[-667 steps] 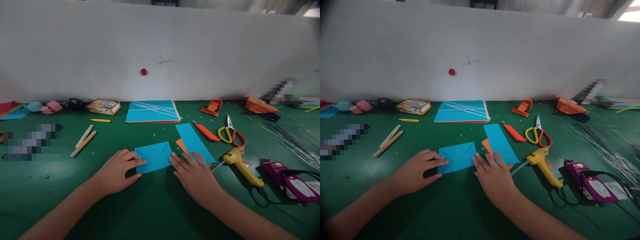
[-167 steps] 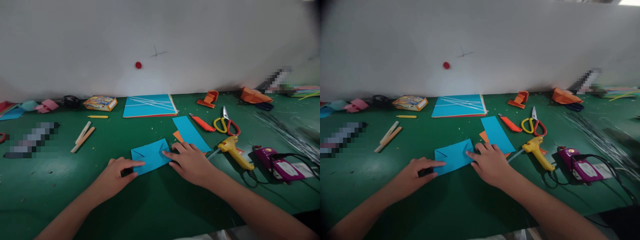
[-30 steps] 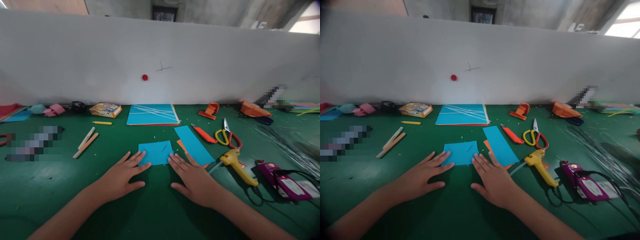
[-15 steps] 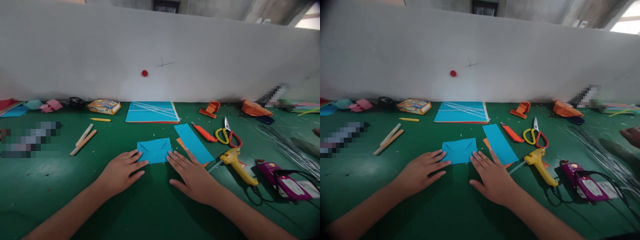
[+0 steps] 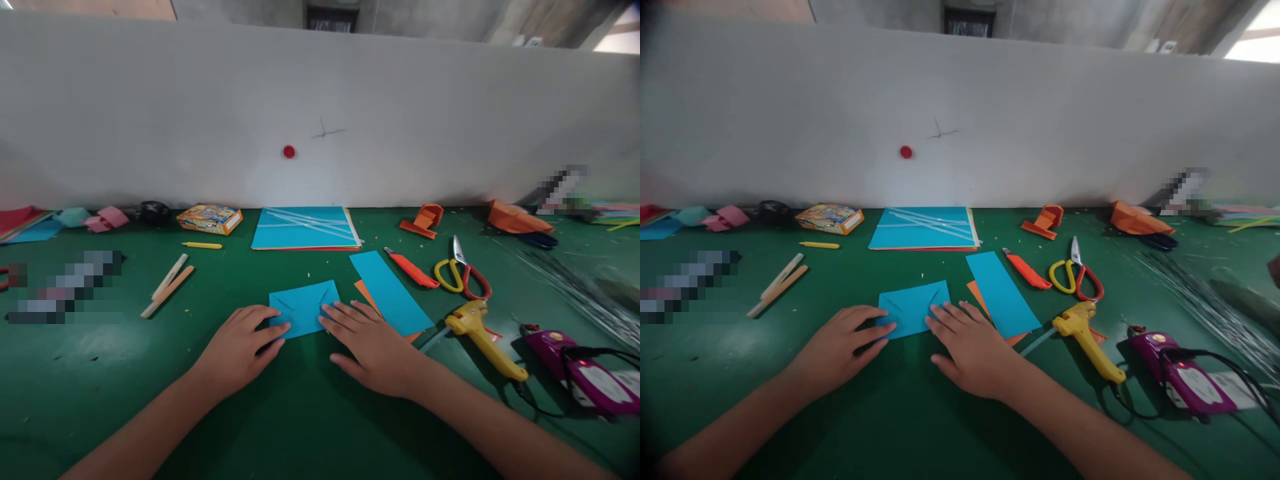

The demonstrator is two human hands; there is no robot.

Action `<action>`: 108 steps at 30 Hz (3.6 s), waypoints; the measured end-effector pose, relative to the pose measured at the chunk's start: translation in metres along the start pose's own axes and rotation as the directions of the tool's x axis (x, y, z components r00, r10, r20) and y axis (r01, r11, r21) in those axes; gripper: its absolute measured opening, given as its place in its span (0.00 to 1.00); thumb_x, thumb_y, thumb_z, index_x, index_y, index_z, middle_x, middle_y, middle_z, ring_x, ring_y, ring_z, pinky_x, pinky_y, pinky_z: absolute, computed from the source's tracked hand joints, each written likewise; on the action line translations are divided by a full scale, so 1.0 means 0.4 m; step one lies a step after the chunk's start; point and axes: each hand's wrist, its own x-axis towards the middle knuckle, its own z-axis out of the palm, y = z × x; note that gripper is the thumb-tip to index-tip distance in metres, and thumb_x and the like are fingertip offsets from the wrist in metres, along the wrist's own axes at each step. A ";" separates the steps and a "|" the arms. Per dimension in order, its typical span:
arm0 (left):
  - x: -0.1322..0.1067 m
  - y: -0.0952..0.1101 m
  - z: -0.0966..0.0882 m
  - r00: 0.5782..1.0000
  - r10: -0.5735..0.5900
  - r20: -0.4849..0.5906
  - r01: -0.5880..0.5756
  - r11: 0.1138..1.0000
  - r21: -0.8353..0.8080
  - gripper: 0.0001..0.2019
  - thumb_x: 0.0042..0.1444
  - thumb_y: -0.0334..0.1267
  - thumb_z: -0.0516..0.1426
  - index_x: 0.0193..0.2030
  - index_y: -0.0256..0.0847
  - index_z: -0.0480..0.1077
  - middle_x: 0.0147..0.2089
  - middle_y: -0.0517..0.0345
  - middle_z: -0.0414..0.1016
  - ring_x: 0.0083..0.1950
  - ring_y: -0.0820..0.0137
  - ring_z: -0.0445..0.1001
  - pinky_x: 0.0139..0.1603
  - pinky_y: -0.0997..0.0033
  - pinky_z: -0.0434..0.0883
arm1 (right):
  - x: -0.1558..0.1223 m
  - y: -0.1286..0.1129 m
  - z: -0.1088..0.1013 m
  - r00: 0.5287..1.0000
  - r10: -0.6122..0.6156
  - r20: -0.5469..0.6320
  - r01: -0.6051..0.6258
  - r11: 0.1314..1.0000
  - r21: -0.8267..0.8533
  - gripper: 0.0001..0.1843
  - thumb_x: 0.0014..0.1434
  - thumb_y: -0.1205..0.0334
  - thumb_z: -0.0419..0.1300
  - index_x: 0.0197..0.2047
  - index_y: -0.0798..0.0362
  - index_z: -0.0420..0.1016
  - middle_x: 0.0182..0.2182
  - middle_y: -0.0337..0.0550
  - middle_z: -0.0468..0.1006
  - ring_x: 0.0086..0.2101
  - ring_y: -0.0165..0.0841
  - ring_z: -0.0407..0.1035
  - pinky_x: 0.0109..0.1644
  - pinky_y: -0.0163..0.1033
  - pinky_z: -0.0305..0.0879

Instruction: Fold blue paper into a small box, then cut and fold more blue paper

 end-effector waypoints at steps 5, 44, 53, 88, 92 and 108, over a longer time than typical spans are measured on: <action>0.001 0.001 -0.001 1.000 0.012 0.014 -0.012 1.000 0.014 0.14 0.71 0.40 0.55 0.55 0.49 0.81 0.59 0.48 0.79 0.59 0.52 0.77 0.57 0.45 0.76 | -0.004 0.008 0.027 1.000 0.012 -0.010 -0.012 1.000 0.002 0.34 0.76 0.47 0.47 0.79 0.49 0.50 0.77 0.43 0.47 0.75 0.44 0.43 0.77 0.62 0.43; 0.010 0.036 -0.043 0.944 0.146 0.294 -0.110 0.985 -0.135 0.26 0.71 0.36 0.51 0.74 0.39 0.63 0.74 0.48 0.65 0.74 0.57 0.65 0.74 0.52 0.65 | -0.008 0.016 0.023 1.000 0.011 0.016 -0.011 1.000 0.017 0.34 0.76 0.46 0.47 0.80 0.42 0.45 0.77 0.41 0.47 0.75 0.44 0.43 0.76 0.62 0.43; 0.008 0.038 -0.049 0.947 0.140 0.288 -0.096 0.982 -0.161 0.27 0.70 0.35 0.52 0.74 0.41 0.62 0.75 0.50 0.63 0.74 0.58 0.65 0.74 0.54 0.65 | -0.019 -0.003 0.022 0.999 0.006 -0.044 -0.010 0.997 -0.081 0.32 0.74 0.44 0.50 0.77 0.39 0.55 0.79 0.38 0.37 0.75 0.55 0.39 0.73 0.68 0.50; -0.009 0.033 -0.051 0.939 0.142 0.314 -0.143 0.990 -0.022 0.31 0.74 0.49 0.51 0.79 0.47 0.50 0.79 0.55 0.54 0.80 0.53 0.50 0.76 0.51 0.58 | -0.014 0.011 0.018 0.985 0.158 -0.070 -0.165 0.981 -0.104 0.30 0.75 0.45 0.49 0.76 0.38 0.56 0.75 0.38 0.55 0.73 0.55 0.49 0.72 0.75 0.39; 0.003 0.015 -0.062 0.931 0.133 0.339 -0.147 0.989 0.015 0.24 0.75 0.44 0.50 0.75 0.49 0.61 0.77 0.61 0.59 0.80 0.51 0.49 0.76 0.47 0.57 | -0.021 0.020 0.017 0.984 0.175 -0.018 -0.176 0.981 -0.082 0.32 0.75 0.44 0.46 0.78 0.36 0.49 0.76 0.37 0.52 0.74 0.55 0.44 0.72 0.77 0.37; -0.004 -0.043 -0.098 0.921 0.130 0.367 -0.086 0.987 -0.132 0.19 0.71 0.37 0.54 0.65 0.54 0.74 0.73 0.61 0.66 0.74 0.53 0.63 0.71 0.46 0.67 | -0.026 0.034 0.022 0.988 0.152 0.015 -0.150 0.987 -0.058 0.34 0.76 0.40 0.43 0.79 0.36 0.45 0.77 0.35 0.45 0.75 0.55 0.40 0.73 0.76 0.39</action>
